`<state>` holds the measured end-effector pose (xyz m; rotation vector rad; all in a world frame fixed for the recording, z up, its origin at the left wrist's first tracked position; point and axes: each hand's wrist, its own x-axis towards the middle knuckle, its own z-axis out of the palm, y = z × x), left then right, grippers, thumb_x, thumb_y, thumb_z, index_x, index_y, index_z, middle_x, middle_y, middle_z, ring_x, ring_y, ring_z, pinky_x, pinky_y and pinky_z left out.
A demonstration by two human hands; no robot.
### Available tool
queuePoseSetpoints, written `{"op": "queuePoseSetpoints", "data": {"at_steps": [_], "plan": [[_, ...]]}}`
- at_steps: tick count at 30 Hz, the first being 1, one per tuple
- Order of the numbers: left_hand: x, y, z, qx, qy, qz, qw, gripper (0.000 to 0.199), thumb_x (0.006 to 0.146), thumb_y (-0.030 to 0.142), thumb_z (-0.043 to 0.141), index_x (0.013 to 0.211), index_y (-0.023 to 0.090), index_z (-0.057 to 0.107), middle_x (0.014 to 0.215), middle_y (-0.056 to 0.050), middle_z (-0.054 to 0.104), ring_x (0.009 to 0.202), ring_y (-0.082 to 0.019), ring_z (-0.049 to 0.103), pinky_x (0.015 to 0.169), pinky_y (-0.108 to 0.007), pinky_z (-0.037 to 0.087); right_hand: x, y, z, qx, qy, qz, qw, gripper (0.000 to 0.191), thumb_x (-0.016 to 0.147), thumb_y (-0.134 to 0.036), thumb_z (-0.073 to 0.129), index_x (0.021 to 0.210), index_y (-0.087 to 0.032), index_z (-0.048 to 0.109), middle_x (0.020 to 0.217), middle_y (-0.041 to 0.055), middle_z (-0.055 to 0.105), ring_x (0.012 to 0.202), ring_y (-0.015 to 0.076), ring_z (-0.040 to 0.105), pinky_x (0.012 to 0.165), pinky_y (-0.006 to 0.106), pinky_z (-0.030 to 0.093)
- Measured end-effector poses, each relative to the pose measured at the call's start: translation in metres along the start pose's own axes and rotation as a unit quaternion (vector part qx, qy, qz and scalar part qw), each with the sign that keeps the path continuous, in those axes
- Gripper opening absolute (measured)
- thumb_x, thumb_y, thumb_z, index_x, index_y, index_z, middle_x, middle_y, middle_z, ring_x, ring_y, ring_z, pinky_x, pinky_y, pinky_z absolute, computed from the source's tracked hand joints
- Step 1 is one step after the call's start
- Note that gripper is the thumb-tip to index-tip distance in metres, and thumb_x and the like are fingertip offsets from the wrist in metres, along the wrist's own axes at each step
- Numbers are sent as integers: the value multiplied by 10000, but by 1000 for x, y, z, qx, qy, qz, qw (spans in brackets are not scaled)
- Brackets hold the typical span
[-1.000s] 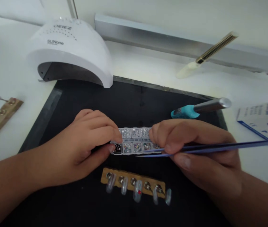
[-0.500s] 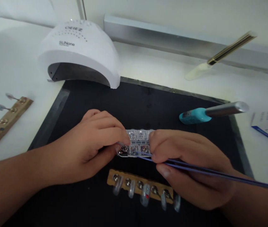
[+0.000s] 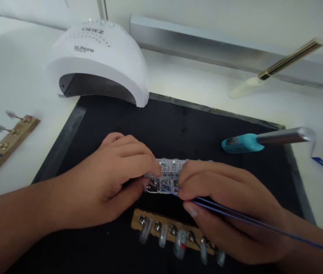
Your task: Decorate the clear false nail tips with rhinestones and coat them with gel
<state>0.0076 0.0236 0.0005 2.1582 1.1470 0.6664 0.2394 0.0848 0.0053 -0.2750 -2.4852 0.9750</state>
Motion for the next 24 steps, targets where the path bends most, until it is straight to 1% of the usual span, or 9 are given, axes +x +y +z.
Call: {"op": "queuePoseSetpoints", "data": {"at_steps": [6,12,18,21,24], "plan": [[1,-1,1,-2,3,-2,1000,249,895,40,479,1012,237,577,1027,44,668,978,-158,575,878,-378,334,-1,-4,1,-53,2,-12,999,154,821,-55,487,900,-178,536,740,25,609,676,128,596,590,259,490],[1,0,2,-5,6,-6,1000,236,879,37,495,983,232,578,996,30,665,954,-171,569,870,-376,326,2,-9,8,-110,12,-33,993,163,780,-63,462,849,-197,524,679,15,594,628,148,588,541,289,470],[1,1,2,-16,6,-8,1000,252,857,24,504,972,235,579,981,25,660,941,-173,561,867,-376,308,4,-16,7,-151,-27,-27,988,128,791,-85,480,825,-203,516,687,24,597,599,156,558,485,308,410],[2,0,1,-15,-2,-15,1000,248,855,32,514,975,238,583,986,28,657,944,-173,557,867,-373,301,8,-19,6,-136,-28,-8,990,148,797,-73,474,850,-201,524,686,17,580,581,146,517,479,300,384],[2,0,1,-17,-7,-21,1000,249,848,29,514,962,239,585,974,34,654,932,-170,558,863,-369,293,13,-23,5,-89,-23,32,995,162,791,-49,464,829,-201,504,665,-6,523,554,120,448,473,276,348]]}}
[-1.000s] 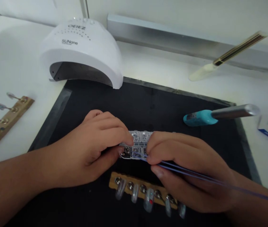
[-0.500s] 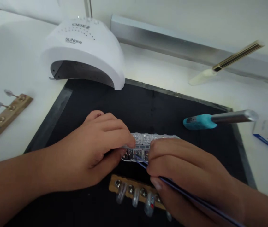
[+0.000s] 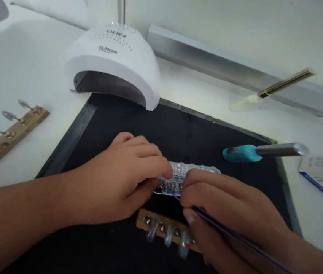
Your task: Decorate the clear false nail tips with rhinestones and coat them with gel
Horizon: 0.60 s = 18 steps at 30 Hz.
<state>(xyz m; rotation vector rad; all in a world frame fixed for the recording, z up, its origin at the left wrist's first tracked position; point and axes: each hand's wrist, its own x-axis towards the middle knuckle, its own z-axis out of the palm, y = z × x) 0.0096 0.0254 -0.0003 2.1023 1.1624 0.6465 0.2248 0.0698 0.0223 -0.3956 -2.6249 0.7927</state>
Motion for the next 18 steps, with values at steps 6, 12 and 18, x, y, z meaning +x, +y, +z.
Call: {"op": "queuePoseSetpoints", "data": {"at_steps": [6,12,18], "plan": [[1,0,1,6,4,3,1000,233,863,48,494,958,230,602,965,27,650,924,-167,550,853,-369,286,7,-8,-7,32,-33,93,995,154,837,-50,450,811,-197,486,693,-18,521,562,98,462,494,242,379],[1,-1,-1,12,-2,-1,1000,229,863,55,499,963,229,609,976,14,657,930,-175,546,861,-375,290,7,-6,-7,31,-40,75,996,161,838,-60,451,772,-200,492,679,2,519,561,115,442,480,255,379],[1,-1,0,14,0,2,1000,224,867,55,493,952,229,606,973,10,658,929,-179,550,858,-373,295,5,-7,-6,2,-66,59,996,169,840,-60,455,742,-193,491,682,3,499,568,117,415,478,267,350]]}}
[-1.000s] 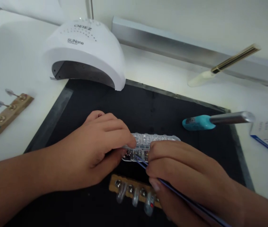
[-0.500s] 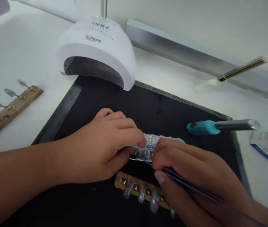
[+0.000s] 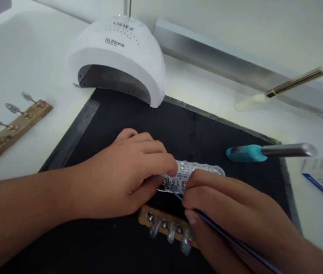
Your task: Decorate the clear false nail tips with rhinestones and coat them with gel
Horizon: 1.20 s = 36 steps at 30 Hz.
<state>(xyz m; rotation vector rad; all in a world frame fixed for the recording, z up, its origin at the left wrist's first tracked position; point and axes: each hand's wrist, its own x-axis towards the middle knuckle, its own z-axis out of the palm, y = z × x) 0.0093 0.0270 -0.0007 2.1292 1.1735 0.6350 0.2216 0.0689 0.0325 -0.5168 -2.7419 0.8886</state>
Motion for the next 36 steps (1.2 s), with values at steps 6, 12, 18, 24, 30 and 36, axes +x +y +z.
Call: {"op": "queuePoseSetpoints", "data": {"at_steps": [6,12,18,24,30,36], "plan": [[0,0,1,-2,7,2,1000,212,857,53,510,942,225,601,947,18,650,919,-177,557,848,-365,298,-1,-3,0,-3,-4,-25,1000,141,810,-50,468,794,-185,505,678,-6,487,557,115,399,462,267,317],[0,0,1,-5,8,4,1000,216,864,50,506,952,226,596,952,22,652,916,-173,548,847,-368,289,1,2,3,-6,50,-31,998,191,803,-25,448,856,-201,502,673,-3,513,539,121,434,470,271,340],[0,0,1,-4,4,0,1000,230,853,45,501,955,226,600,960,16,659,915,-175,548,842,-371,287,-2,6,2,16,66,3,998,195,826,-41,476,912,-210,518,718,14,600,578,130,549,490,265,426],[-1,0,1,-3,6,6,1000,247,855,52,498,979,232,612,973,21,657,921,-172,551,849,-375,283,-1,6,-1,25,86,27,996,183,841,-52,488,920,-211,533,736,-5,620,588,109,580,524,244,459],[0,-1,1,-6,9,4,1000,249,852,51,502,977,236,612,974,28,654,913,-168,554,850,-373,284,-2,10,0,54,83,0,995,176,819,-45,492,898,-197,533,753,15,625,607,117,574,508,253,444],[0,0,2,-6,4,3,1000,230,853,43,503,942,226,611,962,23,651,914,-175,551,853,-376,287,-4,6,1,6,52,-33,998,179,794,-40,490,881,-189,539,716,13,557,579,122,503,491,261,406]]}}
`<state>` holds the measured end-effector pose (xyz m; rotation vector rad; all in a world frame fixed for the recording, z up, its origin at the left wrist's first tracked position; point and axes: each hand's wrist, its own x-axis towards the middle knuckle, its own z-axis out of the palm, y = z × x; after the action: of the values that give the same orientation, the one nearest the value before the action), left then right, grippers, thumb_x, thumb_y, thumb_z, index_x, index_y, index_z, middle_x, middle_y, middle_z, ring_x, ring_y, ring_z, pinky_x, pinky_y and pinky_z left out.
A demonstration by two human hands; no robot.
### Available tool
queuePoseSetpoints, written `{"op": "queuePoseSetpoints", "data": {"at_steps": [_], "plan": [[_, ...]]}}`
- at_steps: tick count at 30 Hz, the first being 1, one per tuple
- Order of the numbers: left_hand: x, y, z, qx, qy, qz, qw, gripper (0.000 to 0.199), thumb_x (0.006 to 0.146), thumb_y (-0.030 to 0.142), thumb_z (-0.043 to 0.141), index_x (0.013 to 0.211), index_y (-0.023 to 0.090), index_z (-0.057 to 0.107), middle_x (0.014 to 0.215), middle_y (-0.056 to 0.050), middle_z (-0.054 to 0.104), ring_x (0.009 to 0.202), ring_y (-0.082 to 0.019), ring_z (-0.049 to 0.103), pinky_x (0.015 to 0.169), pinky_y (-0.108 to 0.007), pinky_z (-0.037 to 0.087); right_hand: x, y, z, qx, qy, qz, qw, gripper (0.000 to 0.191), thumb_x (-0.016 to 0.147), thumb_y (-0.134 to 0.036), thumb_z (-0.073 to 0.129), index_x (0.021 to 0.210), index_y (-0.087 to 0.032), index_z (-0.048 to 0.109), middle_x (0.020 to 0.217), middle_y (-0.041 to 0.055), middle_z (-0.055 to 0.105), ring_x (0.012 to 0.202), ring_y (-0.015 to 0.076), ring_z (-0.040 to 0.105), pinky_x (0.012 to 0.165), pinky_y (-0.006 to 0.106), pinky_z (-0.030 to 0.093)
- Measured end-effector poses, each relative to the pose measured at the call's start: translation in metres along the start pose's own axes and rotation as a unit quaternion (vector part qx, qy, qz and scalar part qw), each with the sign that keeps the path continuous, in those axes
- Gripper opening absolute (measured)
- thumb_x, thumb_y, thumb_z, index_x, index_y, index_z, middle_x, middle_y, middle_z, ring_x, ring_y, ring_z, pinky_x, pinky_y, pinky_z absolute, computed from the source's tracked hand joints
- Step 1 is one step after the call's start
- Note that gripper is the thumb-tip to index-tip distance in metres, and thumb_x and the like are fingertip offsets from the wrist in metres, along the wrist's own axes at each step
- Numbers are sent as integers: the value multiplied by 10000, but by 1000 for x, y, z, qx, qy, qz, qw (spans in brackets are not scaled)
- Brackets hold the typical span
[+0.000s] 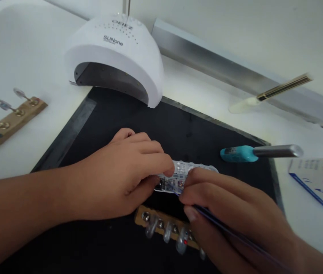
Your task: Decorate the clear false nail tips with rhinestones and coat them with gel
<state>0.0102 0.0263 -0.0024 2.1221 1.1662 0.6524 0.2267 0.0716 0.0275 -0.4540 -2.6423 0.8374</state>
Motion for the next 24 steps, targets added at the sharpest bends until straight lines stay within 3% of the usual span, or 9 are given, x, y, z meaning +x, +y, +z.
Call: {"op": "queuePoseSetpoints", "data": {"at_steps": [8,16,19,24], "plan": [[0,0,0,5,4,3,1000,218,859,55,502,937,227,611,956,36,645,904,-165,544,841,-372,282,3,-2,1,-53,-16,2,998,169,837,-46,467,909,-176,545,771,25,586,656,122,573,527,252,429],[1,-1,0,9,4,1,1000,217,863,62,495,945,227,610,956,38,640,901,-161,540,827,-368,278,1,-3,2,-47,-19,-4,999,155,820,-47,468,850,-182,538,709,5,528,569,113,458,478,258,389],[1,-1,0,9,6,2,1000,218,859,61,495,941,229,606,952,39,639,896,-162,541,823,-366,276,3,-5,0,-44,-22,-5,999,165,821,-40,467,869,-181,538,712,9,538,578,120,478,480,266,389],[0,-1,0,7,11,7,1000,197,863,64,489,926,223,587,927,35,632,878,-165,532,804,-364,266,4,-10,-3,-31,-79,0,996,202,794,-26,499,913,-185,535,745,6,551,592,115,494,489,255,395]]}}
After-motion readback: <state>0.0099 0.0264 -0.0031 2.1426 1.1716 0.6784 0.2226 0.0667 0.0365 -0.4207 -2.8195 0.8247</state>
